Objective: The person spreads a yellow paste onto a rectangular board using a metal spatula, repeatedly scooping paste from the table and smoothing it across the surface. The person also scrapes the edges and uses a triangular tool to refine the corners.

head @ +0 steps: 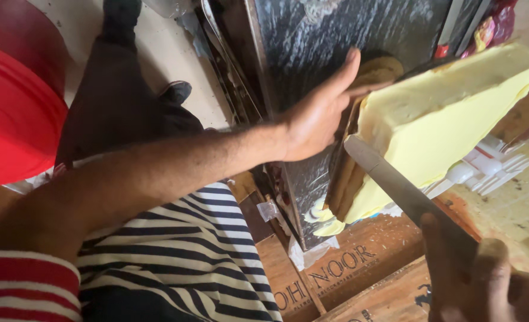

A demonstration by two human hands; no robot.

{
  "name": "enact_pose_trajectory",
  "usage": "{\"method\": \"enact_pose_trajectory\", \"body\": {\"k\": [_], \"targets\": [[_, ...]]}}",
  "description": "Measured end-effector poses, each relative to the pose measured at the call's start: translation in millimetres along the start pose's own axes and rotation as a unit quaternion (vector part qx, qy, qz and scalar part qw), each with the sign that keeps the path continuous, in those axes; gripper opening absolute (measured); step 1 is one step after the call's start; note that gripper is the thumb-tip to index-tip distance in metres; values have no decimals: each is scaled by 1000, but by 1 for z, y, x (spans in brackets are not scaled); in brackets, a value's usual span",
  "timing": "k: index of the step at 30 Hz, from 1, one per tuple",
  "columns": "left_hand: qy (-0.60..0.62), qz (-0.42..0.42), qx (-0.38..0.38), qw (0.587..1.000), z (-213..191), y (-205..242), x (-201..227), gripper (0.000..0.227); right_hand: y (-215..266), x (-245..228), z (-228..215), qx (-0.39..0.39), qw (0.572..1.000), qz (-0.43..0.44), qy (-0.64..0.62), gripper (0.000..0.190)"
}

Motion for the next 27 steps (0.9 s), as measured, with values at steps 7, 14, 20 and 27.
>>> {"method": "enact_pose_trajectory", "body": {"k": [7, 14, 20, 27], "targets": [[47, 45, -56, 996, -5, -18, -1, 108, 67, -76, 21, -270, 944, 191, 17, 47], [-53, 154, 4, 987, -14, 5, -15, 92, 162, -204, 71, -143, 878, 414, -196, 68], [-276, 168, 68, 944, 27, 44, -107, 101, 277, -384, 189, 114, 415, 706, -563, 50], [-421, 162, 17, 892, 38, 51, -145, 111, 288, -572, 375, 252, 257, 844, -398, 42]]}}
Point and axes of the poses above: each hand's wrist, its own y-axis away from the middle knuckle, its own z-axis out of the palm, x = y × z, the point moved 6 cm from there along -y, towards the middle knuckle, and after that the axes turned 5 degrees about -y, right-handed, at the moved point
